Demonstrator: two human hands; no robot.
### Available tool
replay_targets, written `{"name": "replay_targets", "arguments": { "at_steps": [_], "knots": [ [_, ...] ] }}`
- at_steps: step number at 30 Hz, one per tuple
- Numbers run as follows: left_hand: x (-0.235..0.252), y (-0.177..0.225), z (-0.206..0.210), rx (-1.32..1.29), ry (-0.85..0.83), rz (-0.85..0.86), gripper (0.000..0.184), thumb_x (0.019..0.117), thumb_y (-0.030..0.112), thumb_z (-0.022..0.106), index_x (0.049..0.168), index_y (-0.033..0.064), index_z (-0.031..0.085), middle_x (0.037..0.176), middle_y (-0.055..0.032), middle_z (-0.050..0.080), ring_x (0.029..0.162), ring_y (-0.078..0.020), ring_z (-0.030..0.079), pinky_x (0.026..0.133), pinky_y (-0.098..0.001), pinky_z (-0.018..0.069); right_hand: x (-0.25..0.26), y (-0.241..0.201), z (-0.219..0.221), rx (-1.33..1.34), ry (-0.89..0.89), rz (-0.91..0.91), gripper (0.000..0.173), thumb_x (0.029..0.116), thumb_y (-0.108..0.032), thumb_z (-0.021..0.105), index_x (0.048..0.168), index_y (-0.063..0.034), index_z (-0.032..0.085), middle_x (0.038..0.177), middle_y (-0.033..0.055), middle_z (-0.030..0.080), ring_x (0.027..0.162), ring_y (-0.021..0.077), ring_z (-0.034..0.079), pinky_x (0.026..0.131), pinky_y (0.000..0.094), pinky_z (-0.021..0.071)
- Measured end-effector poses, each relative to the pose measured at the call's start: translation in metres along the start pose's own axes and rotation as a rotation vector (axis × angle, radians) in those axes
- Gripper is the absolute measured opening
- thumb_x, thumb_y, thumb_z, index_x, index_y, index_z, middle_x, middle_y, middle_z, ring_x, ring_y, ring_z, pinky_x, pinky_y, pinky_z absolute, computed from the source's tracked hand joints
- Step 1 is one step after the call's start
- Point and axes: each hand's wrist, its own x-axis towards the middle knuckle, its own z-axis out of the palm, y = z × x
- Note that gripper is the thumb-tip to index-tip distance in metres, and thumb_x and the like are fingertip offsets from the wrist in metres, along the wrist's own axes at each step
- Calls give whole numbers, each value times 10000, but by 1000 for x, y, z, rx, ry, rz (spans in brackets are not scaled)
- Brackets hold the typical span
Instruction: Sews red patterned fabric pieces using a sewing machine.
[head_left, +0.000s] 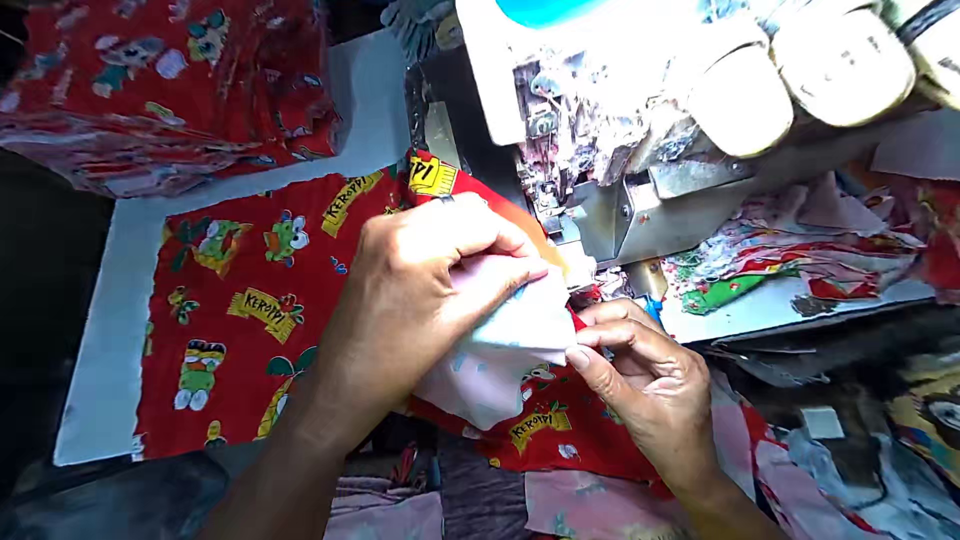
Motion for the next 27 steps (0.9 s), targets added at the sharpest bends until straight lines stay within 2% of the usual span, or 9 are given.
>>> {"name": "replay_targets", "arguments": {
  "at_steps": [5, 8, 9, 11, 13, 17, 20, 24, 27],
  "knots": [
    [3, 3, 1, 25, 6, -10, 95, 939, 199, 702, 916, 116, 742, 816, 52, 645, 688, 37, 538, 604, -123, 401, 2, -1, 4, 27, 28, -25, 50, 897, -49, 748, 937, -24, 732, 986, 41, 721, 926, 91, 704, 814, 212, 610],
    [3, 10, 4, 96, 54, -41, 72, 934, 196, 722, 949, 128, 704, 803, 58, 625, 676, 28, 534, 591, -129, 401, 2, -3, 6, 2, 36, -1, 237, 888, -27, 743, 1115, 13, 690, 996, 44, 738, 900, 96, 720, 833, 234, 619],
    [3, 11, 6, 136, 71, -36, 81, 934, 206, 721, 953, 131, 694, 816, 47, 628, 699, 6, 546, 609, -160, 402, 2, -4, 6, -32, 32, 2, 272, 891, -38, 740, 1153, 16, 688, 1001, 39, 734, 902, 90, 714, 836, 229, 613],
    [1, 11, 9, 177, 88, -6, 105, 954, 197, 697, 978, 101, 731, 896, -18, 656, 818, -78, 594, 710, -249, 428, 2, -2, 6, -119, 30, -20, 165, 907, -76, 728, 1059, -14, 734, 986, 23, 710, 903, 84, 688, 822, 223, 603],
    [-6, 10, 12, 166, 103, -6, 135, 981, 177, 666, 1021, 93, 764, 986, -50, 667, 920, -112, 616, 789, -276, 453, 2, -4, 4, -151, 12, -37, 103, 941, -86, 683, 1022, -32, 716, 1002, 10, 695, 923, 56, 676, 829, 203, 590],
    [-13, 7, 17, 137, 161, -36, 176, 999, 142, 632, 1090, 72, 765, 1065, -67, 675, 978, -104, 610, 834, -252, 447, 6, -15, 4, -136, 26, -17, 194, 975, -57, 615, 1167, -53, 594, 881, -48, 707, 759, -46, 646, 692, 106, 535],
    [1, -2, 22, 114, 194, -42, 156, 997, 144, 615, 1091, 53, 699, 982, -49, 654, 886, -68, 593, 798, -204, 451, 15, -24, 4, -107, 31, -38, 304, 973, -30, 613, 1266, -85, 551, 873, -64, 722, 705, -54, 635, 627, 91, 506],
    [18, -14, 24, 41, 217, -72, 131, 972, 172, 649, 1039, 60, 643, 881, -10, 611, 777, -28, 536, 713, -170, 412, 23, -29, 3, -135, 32, -48, 236, 966, -22, 610, 1197, -66, 628, 889, -42, 719, 716, -35, 645, 617, 106, 521],
    [26, -27, 20, 35, 193, -30, 141, 974, 162, 645, 1024, 31, 630, 884, -30, 604, 786, -33, 537, 729, -167, 419, 27, -32, 5, -165, 3, -18, 232, 967, -53, 623, 1195, -81, 656, 888, -41, 721, 710, -28, 642, 611, 114, 518]
  ]
}}
